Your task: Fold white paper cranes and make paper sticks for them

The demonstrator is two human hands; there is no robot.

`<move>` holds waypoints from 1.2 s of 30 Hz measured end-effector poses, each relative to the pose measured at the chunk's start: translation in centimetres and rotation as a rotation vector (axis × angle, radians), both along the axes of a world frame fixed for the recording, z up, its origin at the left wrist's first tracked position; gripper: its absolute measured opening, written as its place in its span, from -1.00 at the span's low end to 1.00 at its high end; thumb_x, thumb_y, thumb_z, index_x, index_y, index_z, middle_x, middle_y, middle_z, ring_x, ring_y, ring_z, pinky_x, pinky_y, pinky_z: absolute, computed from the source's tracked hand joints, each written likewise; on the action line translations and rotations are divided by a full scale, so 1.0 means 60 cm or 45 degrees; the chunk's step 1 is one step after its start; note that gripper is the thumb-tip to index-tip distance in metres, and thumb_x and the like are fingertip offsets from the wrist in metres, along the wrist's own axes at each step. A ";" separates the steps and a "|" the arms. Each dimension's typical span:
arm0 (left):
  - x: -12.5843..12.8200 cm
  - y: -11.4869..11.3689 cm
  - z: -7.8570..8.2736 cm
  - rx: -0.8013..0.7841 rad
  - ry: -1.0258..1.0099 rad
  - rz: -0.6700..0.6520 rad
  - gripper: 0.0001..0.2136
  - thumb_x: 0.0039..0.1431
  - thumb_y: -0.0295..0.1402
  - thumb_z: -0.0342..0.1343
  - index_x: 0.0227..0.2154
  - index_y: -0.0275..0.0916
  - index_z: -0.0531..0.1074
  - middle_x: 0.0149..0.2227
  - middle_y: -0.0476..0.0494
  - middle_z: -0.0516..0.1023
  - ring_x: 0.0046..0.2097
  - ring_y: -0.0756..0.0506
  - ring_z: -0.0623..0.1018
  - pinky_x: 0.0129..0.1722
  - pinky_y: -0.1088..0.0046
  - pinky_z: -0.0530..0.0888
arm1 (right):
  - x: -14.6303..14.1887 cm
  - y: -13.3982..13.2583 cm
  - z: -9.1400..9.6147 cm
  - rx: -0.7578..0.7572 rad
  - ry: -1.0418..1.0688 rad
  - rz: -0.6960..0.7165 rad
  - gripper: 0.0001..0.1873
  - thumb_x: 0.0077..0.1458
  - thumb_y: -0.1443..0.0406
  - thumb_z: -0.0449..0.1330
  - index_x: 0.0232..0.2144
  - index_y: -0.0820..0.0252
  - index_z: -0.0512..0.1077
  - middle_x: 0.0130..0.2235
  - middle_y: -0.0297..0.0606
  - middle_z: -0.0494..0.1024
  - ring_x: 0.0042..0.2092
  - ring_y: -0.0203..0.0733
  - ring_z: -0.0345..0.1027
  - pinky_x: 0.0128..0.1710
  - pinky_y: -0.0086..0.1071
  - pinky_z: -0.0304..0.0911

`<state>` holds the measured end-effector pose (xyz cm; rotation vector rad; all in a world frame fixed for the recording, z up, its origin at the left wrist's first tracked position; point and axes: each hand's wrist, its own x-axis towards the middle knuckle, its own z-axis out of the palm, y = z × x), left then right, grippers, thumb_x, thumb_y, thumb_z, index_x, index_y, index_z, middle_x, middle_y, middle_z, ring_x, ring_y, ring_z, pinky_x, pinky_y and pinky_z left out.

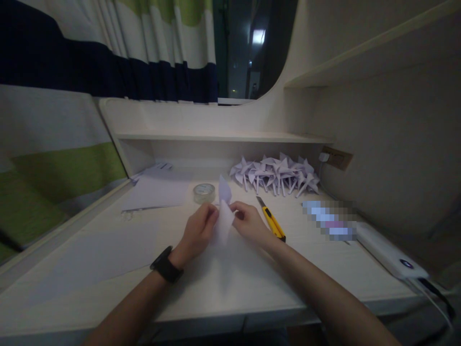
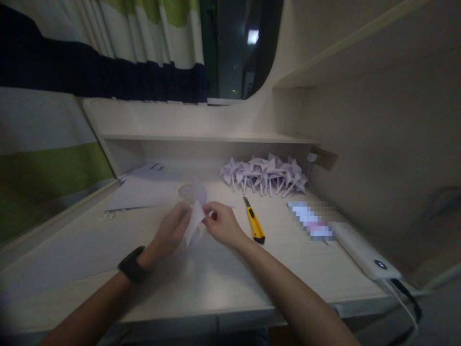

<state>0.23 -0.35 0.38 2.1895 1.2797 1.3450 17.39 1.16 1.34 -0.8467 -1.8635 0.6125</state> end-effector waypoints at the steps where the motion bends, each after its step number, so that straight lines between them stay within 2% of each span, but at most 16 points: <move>1: 0.000 0.000 0.001 -0.017 -0.011 0.000 -0.79 0.31 -0.24 -0.15 -0.36 -0.21 0.29 -0.38 -0.06 0.41 -0.33 -0.09 0.42 -0.32 0.40 0.30 | 0.000 -0.001 -0.002 0.048 -0.015 -0.013 -0.93 0.03 0.41 0.14 -0.41 0.21 0.43 -0.45 -0.37 0.45 -0.50 -0.37 0.21 -0.47 -0.49 0.14; 6: 0.000 0.006 -0.002 -0.072 -0.019 0.039 -0.75 0.32 -0.22 -0.20 -0.39 -0.21 0.27 -0.43 -0.03 0.40 -0.37 -0.08 0.40 -0.36 0.41 0.29 | -0.003 -0.008 -0.018 0.422 -0.175 -0.113 -0.87 0.10 0.43 0.07 -0.33 0.19 0.41 -0.34 -0.26 0.46 -0.31 -0.25 0.32 -0.31 -0.41 0.20; 10: -0.002 0.012 -0.007 -0.110 -0.015 0.011 -0.70 0.31 -0.20 -0.22 -0.45 -0.21 0.26 -0.45 -0.04 0.40 -0.39 -0.08 0.40 -0.37 0.41 0.30 | -0.009 -0.009 -0.033 0.525 -0.233 -0.135 -0.85 0.17 0.40 0.02 -0.29 0.18 0.39 -0.29 -0.19 0.46 -0.22 -0.20 0.34 -0.26 -0.39 0.23; 14: -0.005 0.015 -0.013 -0.100 -0.028 -0.037 -0.72 0.31 -0.21 -0.21 -0.42 -0.21 0.29 -0.42 -0.06 0.43 -0.35 -0.09 0.42 -0.33 0.41 0.32 | -0.015 -0.007 -0.039 0.429 -0.185 -0.189 -0.87 0.16 0.40 0.05 -0.37 0.19 0.40 -0.36 -0.24 0.44 -0.33 -0.24 0.31 -0.34 -0.40 0.21; 17: -0.009 0.016 -0.017 -0.046 0.030 -0.068 -0.78 0.28 -0.27 -0.18 -0.38 -0.21 0.30 -0.38 -0.09 0.44 -0.32 -0.11 0.43 -0.30 0.37 0.32 | -0.018 -0.003 -0.036 0.259 -0.091 -0.166 -0.89 0.14 0.35 0.12 -0.42 0.19 0.43 -0.42 -0.28 0.46 -0.38 -0.26 0.30 -0.36 -0.41 0.20; 21: -0.012 0.012 -0.013 -0.002 0.087 -0.099 -0.82 0.27 -0.27 -0.16 -0.37 -0.20 0.27 -0.40 -0.08 0.41 -0.35 -0.11 0.42 -0.34 0.38 0.30 | -0.013 0.011 -0.033 -0.090 0.118 0.028 -0.89 0.04 0.28 0.21 -0.46 0.22 0.47 -0.48 -0.33 0.50 -0.48 -0.32 0.30 -0.45 -0.45 0.21; 24: -0.009 0.005 -0.005 -0.011 0.167 -0.038 -0.78 0.31 -0.25 -0.20 -0.43 -0.18 0.21 -0.46 -0.04 0.36 -0.42 -0.09 0.38 -0.41 0.40 0.25 | -0.005 0.023 -0.034 -0.268 0.235 0.166 -0.90 -0.07 0.30 0.23 -0.51 0.24 0.48 -0.54 -0.36 0.49 -0.54 -0.34 0.29 -0.50 -0.47 0.21; 30: -0.001 0.002 -0.005 0.087 0.384 0.086 -0.75 0.35 -0.26 -0.24 -0.45 -0.16 0.16 -0.50 -0.04 0.30 -0.46 -0.10 0.36 -0.45 0.39 0.19 | -0.002 0.028 -0.033 -0.264 0.264 0.106 -0.93 -0.18 0.37 0.21 -0.54 0.24 0.51 -0.52 -0.32 0.55 -0.48 -0.29 0.35 -0.42 -0.42 0.27; 36: 0.000 0.004 -0.014 0.136 0.413 0.153 -0.76 0.35 -0.26 -0.25 -0.43 -0.17 0.18 -0.49 -0.06 0.33 -0.45 -0.10 0.38 -0.45 0.39 0.21 | -0.006 0.024 -0.033 -0.229 0.268 0.068 -0.94 -0.15 0.37 0.21 -0.55 0.23 0.51 -0.51 -0.32 0.56 -0.48 -0.27 0.35 -0.42 -0.41 0.27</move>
